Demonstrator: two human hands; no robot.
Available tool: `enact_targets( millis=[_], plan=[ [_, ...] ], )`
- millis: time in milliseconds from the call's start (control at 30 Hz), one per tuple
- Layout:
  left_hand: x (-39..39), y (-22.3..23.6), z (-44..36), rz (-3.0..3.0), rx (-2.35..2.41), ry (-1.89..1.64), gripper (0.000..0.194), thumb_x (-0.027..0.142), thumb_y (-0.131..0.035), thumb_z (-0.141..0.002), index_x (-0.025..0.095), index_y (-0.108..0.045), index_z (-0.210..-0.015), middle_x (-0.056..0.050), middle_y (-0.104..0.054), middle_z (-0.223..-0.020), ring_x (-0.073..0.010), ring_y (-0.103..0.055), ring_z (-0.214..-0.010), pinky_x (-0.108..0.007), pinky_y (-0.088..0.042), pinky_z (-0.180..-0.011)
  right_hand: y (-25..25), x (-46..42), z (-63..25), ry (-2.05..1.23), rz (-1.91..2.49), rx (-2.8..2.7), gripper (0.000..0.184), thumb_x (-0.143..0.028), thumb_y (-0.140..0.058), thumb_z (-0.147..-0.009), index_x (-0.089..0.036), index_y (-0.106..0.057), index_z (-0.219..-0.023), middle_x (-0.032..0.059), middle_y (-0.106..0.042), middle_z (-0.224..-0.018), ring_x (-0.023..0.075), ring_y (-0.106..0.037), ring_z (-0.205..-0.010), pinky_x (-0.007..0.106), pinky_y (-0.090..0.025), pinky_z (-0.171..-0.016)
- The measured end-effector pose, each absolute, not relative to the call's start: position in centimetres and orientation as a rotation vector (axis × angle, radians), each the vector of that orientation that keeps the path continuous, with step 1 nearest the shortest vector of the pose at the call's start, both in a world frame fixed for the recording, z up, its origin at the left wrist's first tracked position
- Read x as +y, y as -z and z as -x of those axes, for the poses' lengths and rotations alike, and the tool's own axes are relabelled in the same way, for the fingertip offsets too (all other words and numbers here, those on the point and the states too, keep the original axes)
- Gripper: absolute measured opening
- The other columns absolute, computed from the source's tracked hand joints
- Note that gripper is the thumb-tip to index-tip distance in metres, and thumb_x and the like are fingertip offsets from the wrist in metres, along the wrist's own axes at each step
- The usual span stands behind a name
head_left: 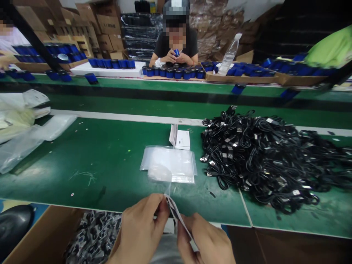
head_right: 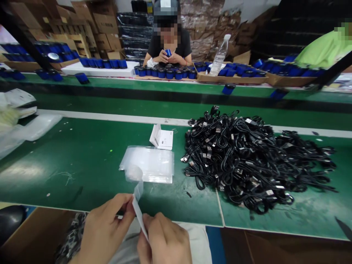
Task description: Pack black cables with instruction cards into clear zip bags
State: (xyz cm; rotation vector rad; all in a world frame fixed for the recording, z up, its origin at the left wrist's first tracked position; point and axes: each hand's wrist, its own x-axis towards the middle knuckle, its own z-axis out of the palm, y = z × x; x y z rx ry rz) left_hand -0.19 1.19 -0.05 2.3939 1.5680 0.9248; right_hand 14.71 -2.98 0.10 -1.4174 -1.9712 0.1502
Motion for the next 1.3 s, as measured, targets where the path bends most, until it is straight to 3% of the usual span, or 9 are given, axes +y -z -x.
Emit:
enact_targets(
  millis=[333,567,767,867,967,1067,1133,1200,1300],
  plan=[
    [0.7,0.1,0.2,-2.253,1.454,-0.937,0.012,0.017,-0.051,-0.088,0.020,-0.057,-0.078,0.004,-0.059,-0.061,-0.0100,-0.057,-0.053,-0.018,-0.042,-0.053,0.1,-3.1,-15.3,-0.200,1.443,-2.089,0.027,-0.006,-0.034,-0.083,-0.019,-0.056,-0.074,-0.0011,-0.058,-0.053,0.0114,-0.055,-0.039,0.023,-0.034,-0.041],
    [-0.2,1.5,0.1,-2.422,1.237,-0.894,0.012,0.015,-0.049,-0.089,0.021,-0.059,-0.087,-0.001,-0.060,-0.074,-0.0128,-0.059,-0.064,-0.020,-0.047,-0.058,-0.1,-2.3,-16.2,-0.829,1.597,-1.959,0.018,-0.018,-0.038,-0.083,-0.021,-0.047,-0.068,-0.0012,-0.058,-0.052,0.0140,-0.055,-0.041,0.024,-0.029,-0.041],
    [-0.3,1.4,0.5,-2.422,1.278,-0.950,0.013,0.014,-0.051,-0.084,0.022,-0.061,-0.083,-0.005,-0.054,-0.092,-0.0133,-0.060,-0.074,-0.019,-0.052,-0.061,-1.4,-1.9,-16.9,-1.266,1.389,-1.697,0.016,-0.016,-0.044,-0.082,-0.020,-0.057,-0.074,-0.0002,-0.065,-0.066,0.0136,-0.062,-0.058,0.020,-0.041,-0.051],
    [-0.6,1.1,0.2,-2.366,1.292,-1.002,0.015,0.012,-0.052,-0.082,0.024,-0.061,-0.081,-0.006,-0.052,-0.102,-0.0131,-0.058,-0.074,-0.022,-0.050,-0.063,-0.4,-1.2,-16.3,-1.051,1.535,-1.566,0.015,-0.019,-0.053,-0.081,-0.020,-0.053,-0.066,-0.0031,-0.057,-0.059,0.0127,-0.055,-0.054,0.021,-0.040,-0.050],
    [-0.9,1.1,-0.2,-2.245,1.236,-1.024,0.017,0.009,-0.049,-0.081,0.023,-0.059,-0.079,-0.004,-0.051,-0.104,-0.0097,-0.057,-0.068,-0.022,-0.047,-0.064,0.7,0.0,-15.5,-0.991,1.657,-1.391,0.017,-0.010,-0.064,-0.070,-0.020,-0.051,-0.075,-0.0066,-0.053,-0.060,0.0108,-0.051,-0.052,0.019,-0.039,-0.048],
    [-0.8,1.3,-0.3,-2.114,1.230,-0.952,0.017,0.012,-0.048,-0.082,0.023,-0.058,-0.076,-0.002,-0.053,-0.101,-0.0112,-0.061,-0.077,-0.020,-0.047,-0.070,0.1,0.8,-16.0,-1.059,1.600,-1.566,0.023,-0.001,-0.063,-0.069,-0.019,-0.055,-0.080,-0.0058,-0.056,-0.066,0.0101,-0.054,-0.055,0.019,-0.041,-0.051],
    [-0.4,1.3,-0.2,-2.034,1.287,-0.854,0.015,0.016,-0.047,-0.084,0.023,-0.057,-0.074,-0.002,-0.056,-0.096,-0.0127,-0.062,-0.080,-0.020,-0.047,-0.070,-1.1,1.1,-17.3,-1.027,1.547,-1.798,0.025,-0.004,-0.064,-0.073,-0.020,-0.059,-0.091,-0.0026,-0.062,-0.079,0.0105,-0.057,-0.060,0.020,-0.045,-0.056],
    [0.3,1.3,-0.1,-1.975,1.339,-0.781,0.016,0.018,-0.046,-0.085,0.023,-0.055,-0.072,-0.002,-0.058,-0.093,-0.0134,-0.061,-0.077,-0.021,-0.048,-0.067,-2.1,1.4,-19.2,-0.780,1.611,-2.001,0.033,-0.008,-0.063,-0.079,-0.021,-0.058,-0.109,0.0023,-0.063,-0.096,0.0126,-0.060,-0.064,0.023,-0.049,-0.059],
    [1.0,1.4,-0.1,-1.986,1.330,-0.735,0.017,0.018,-0.046,-0.085,0.022,-0.054,-0.070,-0.002,-0.059,-0.088,-0.0139,-0.061,-0.073,-0.022,-0.048,-0.064,-2.4,2.5,-21.5,0.005,1.826,-2.291,0.043,0.001,-0.055,-0.078,-0.014,-0.057,-0.118,0.0134,-0.064,-0.108,0.0214,-0.062,-0.073,0.031,-0.049,-0.058]
  ],
)
